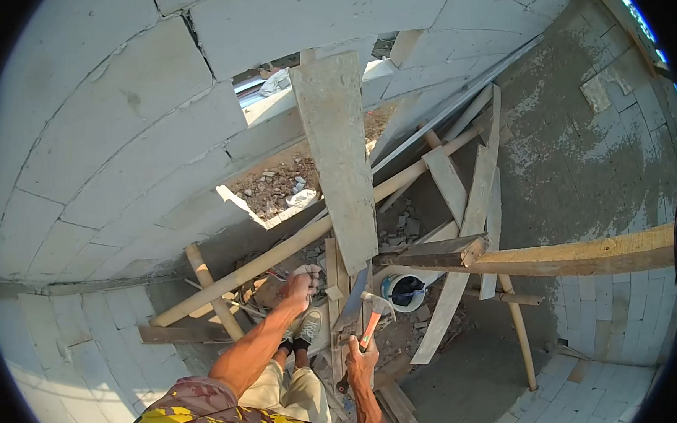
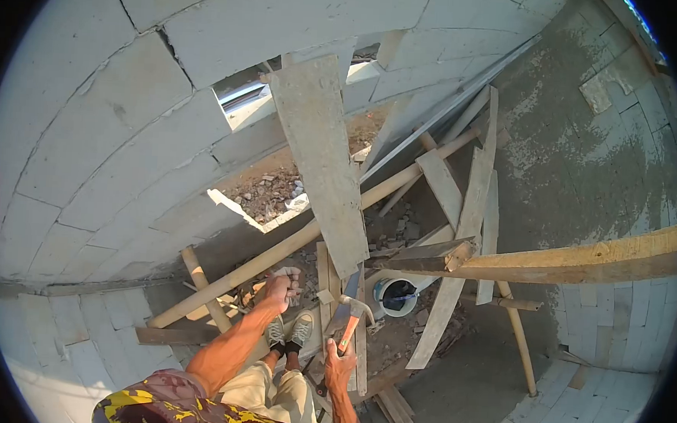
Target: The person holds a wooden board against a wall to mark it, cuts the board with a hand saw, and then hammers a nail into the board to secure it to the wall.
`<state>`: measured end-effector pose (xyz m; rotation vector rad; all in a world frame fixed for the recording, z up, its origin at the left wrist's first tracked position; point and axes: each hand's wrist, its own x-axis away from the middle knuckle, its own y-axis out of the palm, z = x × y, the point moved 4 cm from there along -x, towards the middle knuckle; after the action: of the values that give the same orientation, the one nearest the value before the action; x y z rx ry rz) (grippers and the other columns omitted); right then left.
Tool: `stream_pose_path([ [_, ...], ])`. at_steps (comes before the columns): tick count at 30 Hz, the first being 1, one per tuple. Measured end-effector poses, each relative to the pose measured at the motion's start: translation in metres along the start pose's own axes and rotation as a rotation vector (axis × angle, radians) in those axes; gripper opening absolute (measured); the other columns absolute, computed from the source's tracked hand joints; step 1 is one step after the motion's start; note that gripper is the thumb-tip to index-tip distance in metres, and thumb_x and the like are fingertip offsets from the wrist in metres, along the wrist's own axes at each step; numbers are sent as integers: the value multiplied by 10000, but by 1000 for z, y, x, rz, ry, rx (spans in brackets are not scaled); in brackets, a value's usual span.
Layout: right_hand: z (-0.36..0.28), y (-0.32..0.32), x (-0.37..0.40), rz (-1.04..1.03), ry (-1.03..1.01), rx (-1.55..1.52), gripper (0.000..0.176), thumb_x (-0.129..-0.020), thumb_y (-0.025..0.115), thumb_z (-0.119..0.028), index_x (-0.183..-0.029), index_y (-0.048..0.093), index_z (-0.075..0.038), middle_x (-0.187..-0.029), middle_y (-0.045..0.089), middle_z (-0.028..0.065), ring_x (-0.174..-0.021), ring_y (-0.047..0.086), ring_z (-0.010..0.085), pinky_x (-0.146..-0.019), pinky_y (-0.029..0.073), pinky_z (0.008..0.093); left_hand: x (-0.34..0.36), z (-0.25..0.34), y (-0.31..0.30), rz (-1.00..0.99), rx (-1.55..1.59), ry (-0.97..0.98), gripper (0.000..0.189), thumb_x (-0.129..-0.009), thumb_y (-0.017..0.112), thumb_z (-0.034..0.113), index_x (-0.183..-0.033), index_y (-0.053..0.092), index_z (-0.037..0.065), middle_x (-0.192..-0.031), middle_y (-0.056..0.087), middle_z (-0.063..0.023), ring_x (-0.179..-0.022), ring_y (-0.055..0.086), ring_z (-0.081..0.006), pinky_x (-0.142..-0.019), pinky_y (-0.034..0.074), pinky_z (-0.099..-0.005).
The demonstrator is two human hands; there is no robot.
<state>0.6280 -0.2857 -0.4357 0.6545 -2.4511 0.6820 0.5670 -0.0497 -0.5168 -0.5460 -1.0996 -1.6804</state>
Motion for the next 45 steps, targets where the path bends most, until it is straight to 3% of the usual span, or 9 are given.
stream_pose_path([
  [3, 23, -20, 3, 41, 22, -69, 246, -882, 651, -239, -810, 496, -61, -581, 427, -34, -451, 389, 45, -394, 320, 235, -50, 80, 0, 6, -34, 149, 195, -758, 509, 182, -869, 559, 30, -695, 465, -3, -462, 358, -52, -370, 240, -215],
  [5, 84, -41, -3, 129, 31, 51, 250, -869, 651, -225, -777, 496, -53, -584, 450, -18, -463, 422, 69, -404, 339, 262, -82, 141, 10, 88, -429, 352, 447, -794, 609, 393, -926, 636, -33, -724, 570, -40, -519, 476, -128, -456, 379, -285],
  [9, 120, -77, 20, 208, 118, 294, 239, -827, 668, -169, -726, 506, -25, -582, 490, 26, -473, 456, 125, -430, 367, 322, -103, 236, 82, 86, -798, 693, 971, -687, 641, 724, -1252, 524, -57, -1147, 620, -204, -1052, 596, -287, -932, 427, -380],
  [17, 264, -133, 72, 348, 369, 354, 200, -823, 671, -137, -763, 532, -7, -605, 510, 55, -496, 484, 161, -463, 406, 343, -138, 274, 128, 33, -721, 687, 638, -816, 687, 455, -1164, 585, -69, -1095, 638, -197, -1013, 600, -265, -869, 451, -356],
  [22, 199, -129, 103, 352, 485, 396, 265, -847, 663, -222, -851, 576, 27, -683, 589, 136, -613, 517, 199, -601, 440, 381, -68, 233, 81, 124, -715, 851, 646, -846, 656, 486, -1089, 594, -108, -967, 643, -139, -861, 547, -213, -828, 435, -341],
  [24, 177, -130, 98, 327, 317, 503, 294, -855, 640, -268, -784, 555, 4, -653, 561, 122, -609, 515, 192, -597, 438, 356, -31, 207, 51, 192, -600, 898, 463, -833, 672, 495, -748, 518, 66, -544, 356, 55, -433, 288, -66, -404, 230, -281],
  [33, -121, -78, 45, 144, -495, 212, 204, -943, 574, -213, -865, 517, -34, -620, 514, 28, -531, 451, 108, -490, 395, 267, 166, 189, -22, 283, -548, 984, 407, -876, 651, 429, -770, 557, 48, -551, 351, 73, -461, 284, -39, -422, 217, -240],
  [38, -285, -35, 75, -29, -894, 176, 155, -916, 618, -160, -896, 564, -17, -689, 582, 47, -569, 546, 103, -510, 436, 263, 239, 176, -14, 142, -727, 872, 472, -806, 736, 384, -1009, 637, -30, -852, 661, -61, -716, 572, -136, -655, 470, -274],
  [45, -322, -25, 105, -119, -1008, 445, 328, -905, 641, -256, -1109, 626, 0, -946, 650, 72, -905, 595, 177, -822, 468, 321, 272, 131, -24, -56, -1130, 1081, 365, -786, 724, 348, -1002, 641, 66, -898, 661, -52, -735, 649, -238, -646, 507, -348],
])
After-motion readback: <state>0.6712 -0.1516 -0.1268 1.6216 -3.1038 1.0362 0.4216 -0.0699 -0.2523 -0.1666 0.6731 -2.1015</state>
